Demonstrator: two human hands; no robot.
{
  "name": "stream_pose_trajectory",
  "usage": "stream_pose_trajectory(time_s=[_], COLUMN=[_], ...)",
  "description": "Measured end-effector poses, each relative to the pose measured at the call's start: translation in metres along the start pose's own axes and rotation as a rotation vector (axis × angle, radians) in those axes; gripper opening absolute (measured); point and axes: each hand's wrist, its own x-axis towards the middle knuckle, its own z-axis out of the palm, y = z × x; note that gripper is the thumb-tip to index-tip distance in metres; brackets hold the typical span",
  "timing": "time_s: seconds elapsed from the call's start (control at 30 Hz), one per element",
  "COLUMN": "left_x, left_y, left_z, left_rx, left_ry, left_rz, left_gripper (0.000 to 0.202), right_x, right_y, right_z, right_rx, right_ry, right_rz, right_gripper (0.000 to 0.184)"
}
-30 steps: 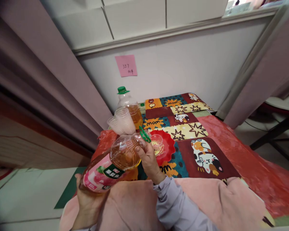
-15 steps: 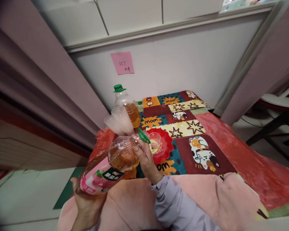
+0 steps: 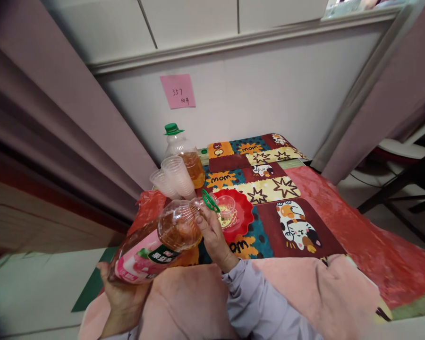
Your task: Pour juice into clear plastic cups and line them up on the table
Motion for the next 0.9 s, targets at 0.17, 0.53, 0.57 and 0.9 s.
stream_pose_trajectory(time_s=[0.17, 0.53, 0.57, 0.9], left_x=[-0.003, -0.002, -0.001, -0.008], left_y=[0.002, 0.000, 0.000, -0.007], left_z=[-0.002, -0.009, -0.010, -0.005], left_rx=[0.084, 0.126, 0.120, 0.145], left_ry=[0.134, 0.083, 0.111, 0.057], left_rz=[0.015, 0.044, 0.031, 0.121], left_gripper=[0.075, 0.088, 0.087, 0.095], right_x=[-0.001, -0.005, -0.005, -0.003], right_y=[0.002, 0.008, 0.008, 0.004], right_z=[0.000, 0.004, 0.004, 0.006], right_rx=[-0.005, 0.035, 0.029, 0.111], right_ry=[0.033, 0.112, 0.119, 0.089], right_rz=[0.050, 0.104, 0.098, 0.095], right_gripper=[0.061, 0.058, 0.057, 0.048])
